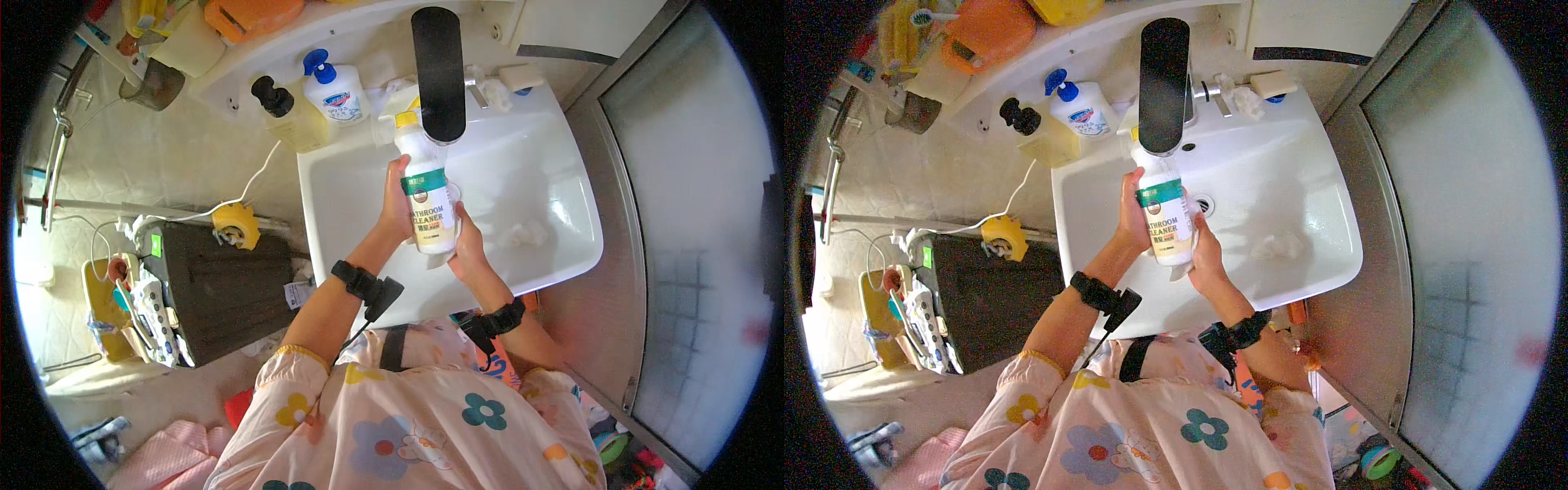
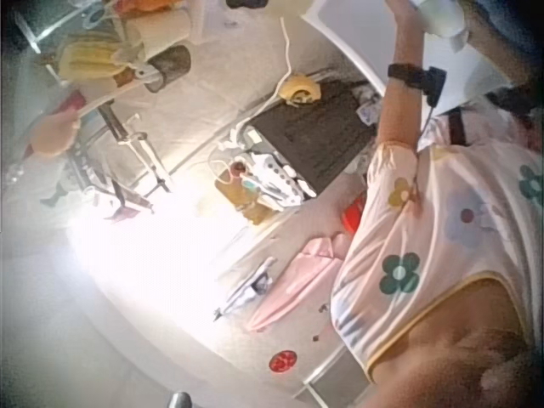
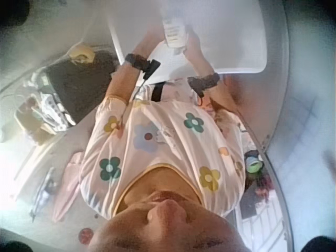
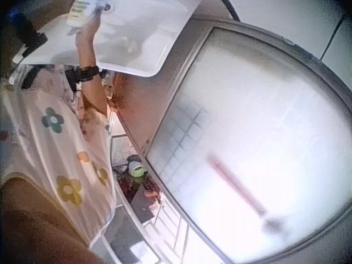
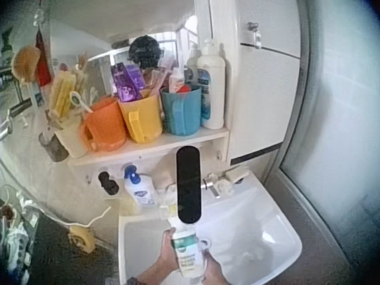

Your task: Cleaning a bathroom sink and faucet using a spray cleaner and a cloth.

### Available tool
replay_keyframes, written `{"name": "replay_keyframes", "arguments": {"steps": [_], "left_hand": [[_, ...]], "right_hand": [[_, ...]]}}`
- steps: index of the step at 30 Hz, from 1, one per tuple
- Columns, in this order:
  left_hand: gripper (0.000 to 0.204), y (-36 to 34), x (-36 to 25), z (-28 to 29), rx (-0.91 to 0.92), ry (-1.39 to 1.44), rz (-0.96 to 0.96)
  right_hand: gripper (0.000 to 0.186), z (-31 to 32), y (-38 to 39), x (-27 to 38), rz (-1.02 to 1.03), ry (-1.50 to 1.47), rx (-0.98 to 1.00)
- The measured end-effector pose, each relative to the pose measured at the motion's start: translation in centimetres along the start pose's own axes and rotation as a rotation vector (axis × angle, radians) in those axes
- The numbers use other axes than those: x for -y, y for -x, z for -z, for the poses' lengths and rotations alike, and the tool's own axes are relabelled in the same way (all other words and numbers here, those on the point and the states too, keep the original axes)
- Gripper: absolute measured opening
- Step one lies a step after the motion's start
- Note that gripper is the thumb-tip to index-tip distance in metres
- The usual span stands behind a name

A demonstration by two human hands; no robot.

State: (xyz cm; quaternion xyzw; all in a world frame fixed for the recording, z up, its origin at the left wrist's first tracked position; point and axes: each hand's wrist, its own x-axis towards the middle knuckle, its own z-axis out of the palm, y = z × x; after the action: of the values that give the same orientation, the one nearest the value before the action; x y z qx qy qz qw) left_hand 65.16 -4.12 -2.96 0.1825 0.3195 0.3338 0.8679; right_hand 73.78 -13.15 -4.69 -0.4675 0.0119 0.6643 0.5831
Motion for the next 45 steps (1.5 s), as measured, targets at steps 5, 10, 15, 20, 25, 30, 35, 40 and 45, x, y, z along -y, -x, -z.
{"name": "replay_keyframes", "arguments": {"steps": [5,10,15,20,25,30,35,40,45], "left_hand": [[0.064,-0.1,0.4,-0.6,-0.024,0.081,0.012],[0.065,-0.1,0.4,-0.9,0.014,0.163,-0.04],[0.063,-0.4,0.5,-1.2,-0.022,0.114,-0.1],[0.062,-0.6,0.5,-1.2,-0.006,0.103,-0.147],[0.063,-0.1,0.3,-1.7,0.055,0.085,-0.153],[0.065,0.2,-0.8,-1.6,0.075,0.111,-0.043],[0.045,-0.1,-0.8,-0.3,0.048,-0.027,-0.159],[0.031,-1.0,0.8,1.0,0.049,-0.229,-0.252],[0.046,1.4,3.0,0.5,-0.077,-1.092,-0.844]], "right_hand": [[0.04,0.7,0.3,-1.2,0.003,-0.405,0.179],[0.035,-0.2,0.7,-1.6,0.062,-0.427,0.116],[0.029,0.0,0.8,-2.9,-0.031,-0.495,0.212],[0.019,-1.6,1.5,-2.9,-0.029,-0.319,-0.069],[0.025,-1.2,0.8,-1.2,0.027,-0.352,-0.066],[0.038,0.6,0.0,0.7,0.13,-0.174,0.209],[0.058,-0.6,1.2,2.4,0.303,0.472,0.203],[0.056,-1.0,0.8,3.1,0.409,0.58,0.176],[0.053,-0.7,-0.3,2.1,0.584,0.481,0.071]]}}
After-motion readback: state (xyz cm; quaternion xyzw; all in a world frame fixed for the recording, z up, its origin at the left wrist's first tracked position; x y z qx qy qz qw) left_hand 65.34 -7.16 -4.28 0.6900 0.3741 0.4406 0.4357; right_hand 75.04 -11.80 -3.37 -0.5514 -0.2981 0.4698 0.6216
